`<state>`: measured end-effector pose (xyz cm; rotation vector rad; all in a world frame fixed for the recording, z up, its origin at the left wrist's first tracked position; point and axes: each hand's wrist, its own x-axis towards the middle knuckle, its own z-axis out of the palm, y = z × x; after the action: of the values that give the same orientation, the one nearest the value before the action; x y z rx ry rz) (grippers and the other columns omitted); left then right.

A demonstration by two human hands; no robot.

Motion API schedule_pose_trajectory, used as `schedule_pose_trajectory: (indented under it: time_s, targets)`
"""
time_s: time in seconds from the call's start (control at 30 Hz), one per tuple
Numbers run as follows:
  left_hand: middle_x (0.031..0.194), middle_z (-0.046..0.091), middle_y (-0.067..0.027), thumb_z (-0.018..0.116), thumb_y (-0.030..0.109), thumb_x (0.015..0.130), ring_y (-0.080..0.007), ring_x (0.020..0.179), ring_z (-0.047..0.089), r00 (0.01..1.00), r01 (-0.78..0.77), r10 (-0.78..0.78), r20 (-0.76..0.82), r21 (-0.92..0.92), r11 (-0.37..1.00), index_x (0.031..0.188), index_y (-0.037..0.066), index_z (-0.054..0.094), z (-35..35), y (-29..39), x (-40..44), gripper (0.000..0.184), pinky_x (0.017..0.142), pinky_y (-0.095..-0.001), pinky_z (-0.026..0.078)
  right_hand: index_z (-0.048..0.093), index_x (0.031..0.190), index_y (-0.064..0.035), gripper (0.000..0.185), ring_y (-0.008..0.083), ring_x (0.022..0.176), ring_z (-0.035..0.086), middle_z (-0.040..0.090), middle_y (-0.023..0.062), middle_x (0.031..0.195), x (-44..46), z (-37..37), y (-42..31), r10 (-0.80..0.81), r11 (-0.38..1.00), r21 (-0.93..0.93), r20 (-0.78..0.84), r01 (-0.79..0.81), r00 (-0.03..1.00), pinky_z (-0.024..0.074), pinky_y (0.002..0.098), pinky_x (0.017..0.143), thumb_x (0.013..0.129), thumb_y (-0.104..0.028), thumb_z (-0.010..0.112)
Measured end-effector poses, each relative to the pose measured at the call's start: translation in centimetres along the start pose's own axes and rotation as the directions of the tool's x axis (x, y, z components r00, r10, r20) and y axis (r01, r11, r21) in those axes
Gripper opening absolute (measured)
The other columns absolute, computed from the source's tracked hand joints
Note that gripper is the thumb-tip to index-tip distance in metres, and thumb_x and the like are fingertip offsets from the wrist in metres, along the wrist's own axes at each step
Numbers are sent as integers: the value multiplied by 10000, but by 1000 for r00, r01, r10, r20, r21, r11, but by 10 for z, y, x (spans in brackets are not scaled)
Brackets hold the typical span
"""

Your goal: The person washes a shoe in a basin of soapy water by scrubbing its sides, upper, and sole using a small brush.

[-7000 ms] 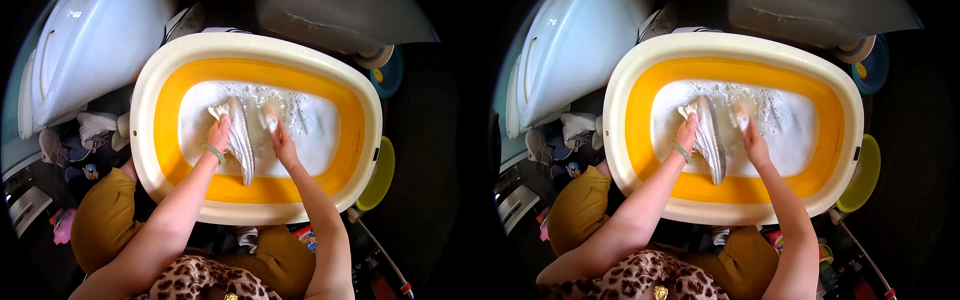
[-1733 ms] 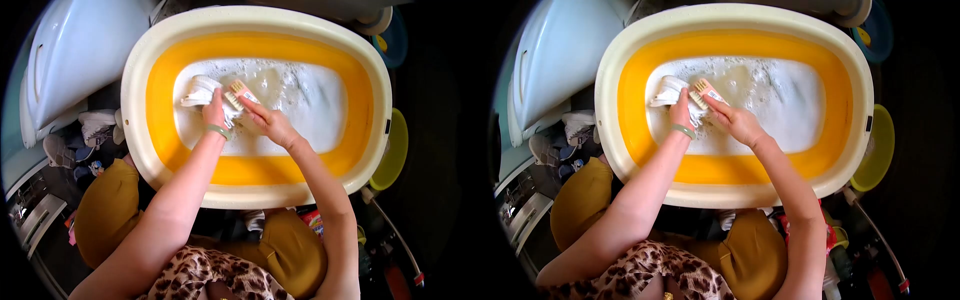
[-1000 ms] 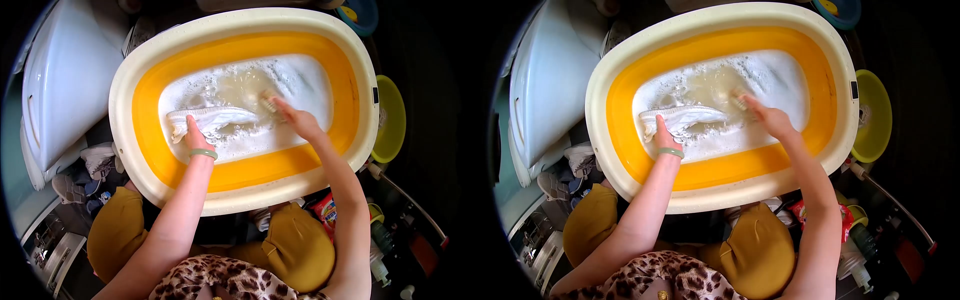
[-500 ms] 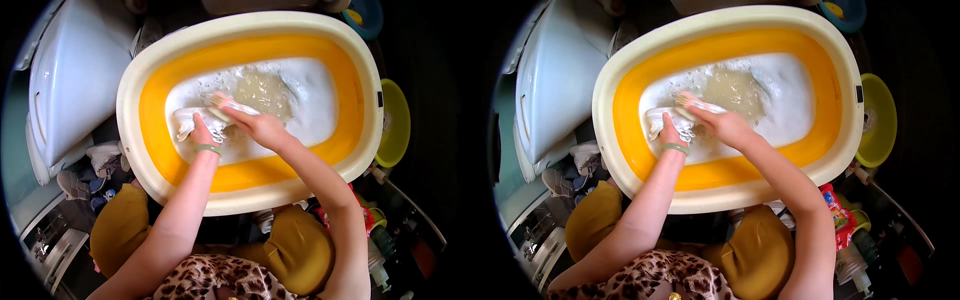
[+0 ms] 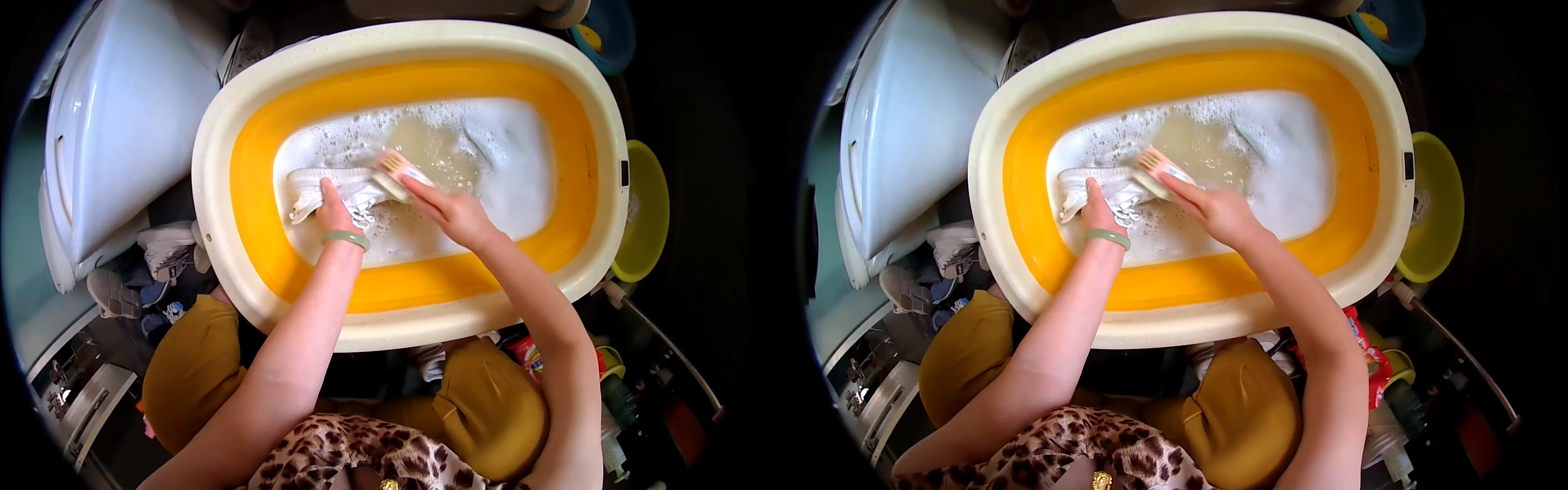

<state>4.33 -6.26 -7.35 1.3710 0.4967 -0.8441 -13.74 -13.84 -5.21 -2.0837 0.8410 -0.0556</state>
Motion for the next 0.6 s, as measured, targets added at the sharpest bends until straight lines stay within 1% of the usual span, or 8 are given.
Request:
schedule_pose_trajectory:
  time_s: [0.1,0.2,0.23,0.27,0.3,0.37,0.5,0.6]
  targets:
    - [1172,556,-158,495,410,919,-239,993,595,998,28,-23,-57,90,996,1238,-80,446,-6,-1,1,587,840,-322,489,457,1300,-376,414,326,679,616,643,145,898,-52,-10,47,66,998,-7,-16,-66,998,504,373,619,907,-266,525]
    - [1180,553,-161,491,422,918,-237,999,590,1000,-2,3,-31,39,999,1247,-78,441,-5,-4,-2,601,845,-319,484,449,1306,-377,421,319,705,623,643,148,924,-55,-21,50,122,992,-34,-9,-122,993,504,360,638,909,-256,525]
    - [1180,553,-161,491,422,918,-237,999,590,999,-3,5,-36,44,999,1247,-78,441,-6,-4,-2,601,845,-319,484,445,1308,-379,422,318,722,625,642,148,937,-49,-26,45,130,991,-8,-38,-130,991,504,354,650,913,-254,522]
    - [1186,550,-161,490,423,918,-235,1002,588,999,0,3,-44,70,998,1247,-78,441,-8,-3,-2,601,844,-319,482,436,1326,-353,438,325,760,627,640,133,995,-30,-28,28,164,973,169,-20,-158,986,503,317,692,914,-239,531]
    - [1192,547,-161,489,423,918,-233,1004,586,999,1,3,-47,96,995,1248,-77,442,-7,-2,-1,601,843,-318,481,436,1326,-353,438,325,760,627,640,133,995,-10,-26,10,167,970,181,-26,-159,986,503,317,692,914,-239,531]
    - [1199,544,-158,490,425,918,-231,1013,581,1000,8,-7,-17,79,997,1249,-75,442,-2,2,-6,601,850,-318,476,443,1319,-355,422,335,734,619,636,143,960,17,-20,-15,26,999,32,63,-28,998,504,332,676,918,-253,524]
    - [1213,537,-154,493,433,914,-230,1035,567,1000,15,-14,-17,46,999,1246,-71,448,-6,-4,4,606,872,-317,460,452,1311,-356,409,340,715,613,638,148,918,0,-10,3,51,998,30,150,-57,987,504,357,674,918,-266,520]
    - [1209,540,-155,495,441,912,-229,1040,562,996,25,-16,-82,116,993,1240,-73,452,-2,2,-6,612,883,-315,451,447,1300,-400,406,319,701,615,635,141,878,-52,-18,55,118,993,6,55,-119,991,495,348,654,911,-316,525]
